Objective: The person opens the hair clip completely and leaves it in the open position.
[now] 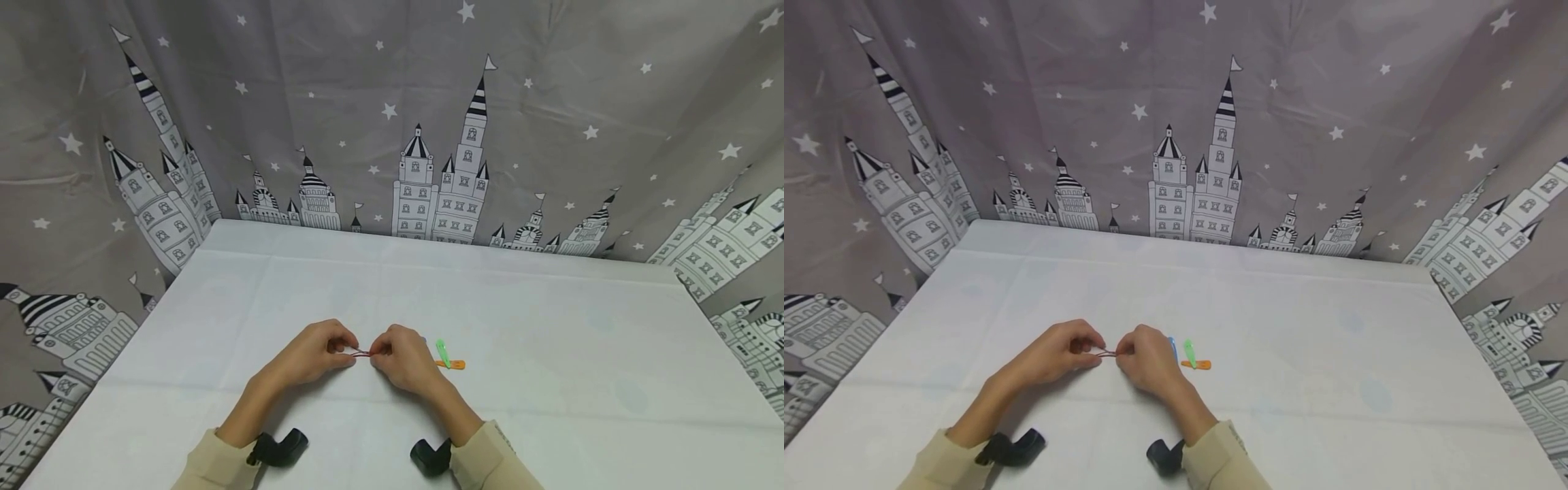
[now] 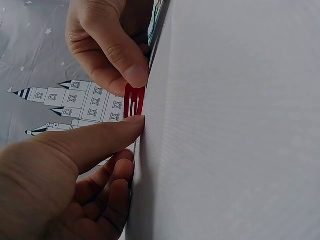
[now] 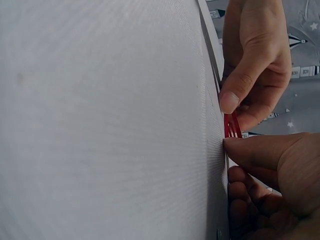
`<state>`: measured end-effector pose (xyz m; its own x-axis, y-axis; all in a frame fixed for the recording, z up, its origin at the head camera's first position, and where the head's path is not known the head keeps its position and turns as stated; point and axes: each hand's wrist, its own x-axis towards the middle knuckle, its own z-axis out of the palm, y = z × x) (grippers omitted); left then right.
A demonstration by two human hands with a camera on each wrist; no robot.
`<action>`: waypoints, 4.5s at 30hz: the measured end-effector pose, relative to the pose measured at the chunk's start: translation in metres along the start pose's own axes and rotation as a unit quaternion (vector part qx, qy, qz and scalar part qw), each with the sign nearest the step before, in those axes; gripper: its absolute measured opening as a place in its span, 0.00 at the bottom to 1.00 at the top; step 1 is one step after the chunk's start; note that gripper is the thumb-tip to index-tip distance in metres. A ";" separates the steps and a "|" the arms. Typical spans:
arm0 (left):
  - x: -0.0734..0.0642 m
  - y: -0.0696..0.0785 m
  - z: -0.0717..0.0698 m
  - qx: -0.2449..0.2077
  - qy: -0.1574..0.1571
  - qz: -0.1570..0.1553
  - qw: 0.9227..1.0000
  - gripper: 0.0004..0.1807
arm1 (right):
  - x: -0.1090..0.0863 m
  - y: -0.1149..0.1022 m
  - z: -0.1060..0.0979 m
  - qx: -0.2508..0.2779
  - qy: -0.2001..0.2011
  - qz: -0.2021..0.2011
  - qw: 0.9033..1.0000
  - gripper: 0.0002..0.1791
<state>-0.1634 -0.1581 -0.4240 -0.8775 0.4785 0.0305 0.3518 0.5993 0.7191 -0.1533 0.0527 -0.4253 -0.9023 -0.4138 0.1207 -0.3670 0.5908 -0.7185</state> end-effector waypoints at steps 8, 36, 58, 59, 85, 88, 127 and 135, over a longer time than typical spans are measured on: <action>0.000 -0.001 0.000 -0.002 0.003 0.003 1.000 0.09 | 0.000 0.001 0.000 0.004 0.003 -0.002 1.000 0.03; -0.004 0.006 0.008 -0.049 0.072 0.001 0.996 0.13 | -0.042 0.004 -0.049 0.008 0.047 0.008 0.999 0.04; 0.015 0.051 0.041 -0.068 -0.030 0.046 0.996 0.12 | -0.071 0.031 -0.070 -0.020 0.031 0.037 0.999 0.04; 0.018 0.053 0.044 -0.068 -0.035 0.045 0.996 0.11 | -0.071 0.032 -0.069 -0.018 0.030 0.033 0.999 0.04; 0.021 0.057 0.071 -0.003 -0.032 0.058 0.998 0.07 | -0.075 0.040 -0.057 -0.038 0.012 0.020 0.999 0.04; 0.021 0.056 0.072 0.007 -0.030 0.059 0.998 0.06 | -0.074 0.040 -0.057 -0.046 0.010 0.022 0.999 0.04; 0.019 0.058 0.072 0.008 -0.025 0.046 0.999 0.02 | -0.075 0.044 -0.053 -0.007 0.005 0.032 0.999 0.10; 0.020 0.059 0.074 0.021 -0.012 0.043 0.999 0.06 | -0.075 0.044 -0.053 -0.003 0.005 0.022 1.000 0.08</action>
<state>-0.1361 -0.0658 -0.4322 -0.8357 0.5442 0.0733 0.4392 0.5822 0.6842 -0.1142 0.1466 -0.4299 -0.9200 -0.3802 0.0949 -0.3276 0.6134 -0.7186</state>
